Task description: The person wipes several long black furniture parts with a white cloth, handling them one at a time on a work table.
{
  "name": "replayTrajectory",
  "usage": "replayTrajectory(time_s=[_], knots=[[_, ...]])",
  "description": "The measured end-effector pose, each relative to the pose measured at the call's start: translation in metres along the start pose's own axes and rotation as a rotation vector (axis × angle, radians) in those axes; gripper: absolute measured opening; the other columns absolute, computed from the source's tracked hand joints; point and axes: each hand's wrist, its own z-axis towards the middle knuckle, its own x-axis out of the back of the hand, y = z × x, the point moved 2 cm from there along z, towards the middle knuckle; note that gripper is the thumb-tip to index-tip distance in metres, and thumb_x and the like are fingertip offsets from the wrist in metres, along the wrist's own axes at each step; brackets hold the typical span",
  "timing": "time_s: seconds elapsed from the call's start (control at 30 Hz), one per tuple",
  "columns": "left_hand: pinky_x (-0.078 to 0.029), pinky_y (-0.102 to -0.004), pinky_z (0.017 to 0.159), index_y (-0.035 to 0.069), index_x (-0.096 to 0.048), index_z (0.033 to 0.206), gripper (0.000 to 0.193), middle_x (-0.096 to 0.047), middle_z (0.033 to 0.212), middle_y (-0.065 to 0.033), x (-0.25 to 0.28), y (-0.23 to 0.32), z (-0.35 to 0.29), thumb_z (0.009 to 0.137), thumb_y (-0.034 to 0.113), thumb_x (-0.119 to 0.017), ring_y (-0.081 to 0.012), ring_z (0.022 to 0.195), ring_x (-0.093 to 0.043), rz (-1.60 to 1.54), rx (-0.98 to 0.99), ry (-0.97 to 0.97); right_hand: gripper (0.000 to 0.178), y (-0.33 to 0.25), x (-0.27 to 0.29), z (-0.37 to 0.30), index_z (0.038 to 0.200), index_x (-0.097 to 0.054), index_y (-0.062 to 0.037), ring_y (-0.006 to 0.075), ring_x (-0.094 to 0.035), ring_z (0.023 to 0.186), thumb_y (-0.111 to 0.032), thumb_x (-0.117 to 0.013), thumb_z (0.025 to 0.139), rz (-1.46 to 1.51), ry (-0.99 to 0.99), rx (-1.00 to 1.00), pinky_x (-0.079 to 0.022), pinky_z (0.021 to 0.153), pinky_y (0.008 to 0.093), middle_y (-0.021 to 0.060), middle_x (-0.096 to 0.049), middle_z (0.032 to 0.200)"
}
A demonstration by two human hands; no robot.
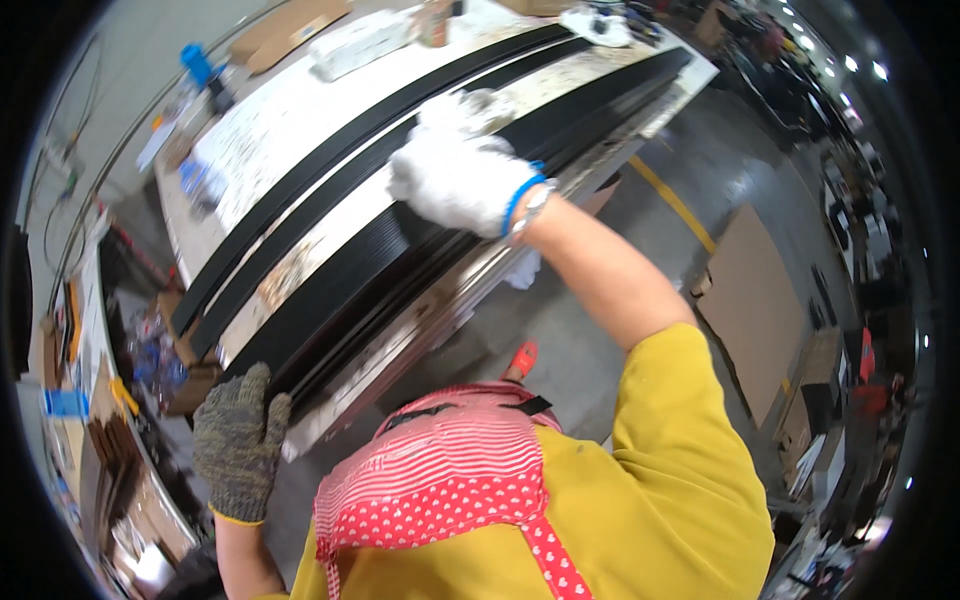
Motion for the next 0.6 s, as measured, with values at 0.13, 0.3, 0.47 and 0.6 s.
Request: replayTrajectory(time_s=[0.13, 0.3, 0.47, 0.6], knots=[[-0.044, -0.0441, 0.097, 0.006, -0.063, 0.12, 0.04, -0.062, 0.124, -0.0162, -0.001, 0.07, 0.076, 0.086, 0.027, -0.066, -0.0344, 0.111, -0.059, -0.063, -0.277, 0.037, 0.015, 0.021, -0.004, -0.005, 0.079, -0.071, -0.0037, 0.0372, -0.068, 0.079, -0.015, -0.062, 0.076, 0.037, 0.071, 0.23, -0.054, 0.073, 0.0453, 0.0225, -0.065, 0.079], [-0.045, -0.0442, 0.095, 0.007, -0.063, 0.119, 0.041, -0.062, 0.126, -0.0152, -0.01, 0.115, 0.123, 0.086, 0.031, -0.064, -0.0353, 0.108, -0.06, 0.01, -0.206, -0.162, 0.014, 0.073, 0.035, -0.012, 0.081, -0.073, -0.0052, 0.0379, -0.068, 0.074, -0.013, -0.066, 0.071, 0.01, -0.041, 0.036, -0.055, 0.068, 0.0452, 0.022, -0.068, 0.08], [-0.05, -0.045, 0.083, 0.006, -0.068, 0.107, 0.034, -0.068, 0.108, -0.0173, 0.018, 0.147, 0.15, 0.083, 0.03, -0.066, -0.0372, 0.093, -0.065, -0.01, -0.113, -0.319, 0.021, 0.176, 0.073, -0.019, 0.088, -0.073, -0.0018, 0.0355, -0.07, 0.086, -0.002, -0.068, 0.067, -0.176, -0.126, -0.13, -0.058, 0.072, 0.0441, 0.0204, -0.07, 0.086], [-0.05, -0.0449, 0.084, 0.009, -0.067, 0.108, 0.03, -0.067, 0.107, -0.0156, 0.018, 0.163, 0.198, 0.082, 0.024, -0.066, -0.0366, 0.096, -0.064, 0.005, -0.229, -0.285, 0.015, 0.245, 0.103, -0.036, 0.083, -0.072, 0.0008, 0.0369, -0.069, 0.077, -0.008, -0.064, 0.075, -0.228, -0.105, -0.199, -0.056, 0.068, 0.0445, 0.0242, -0.068, 0.081]])
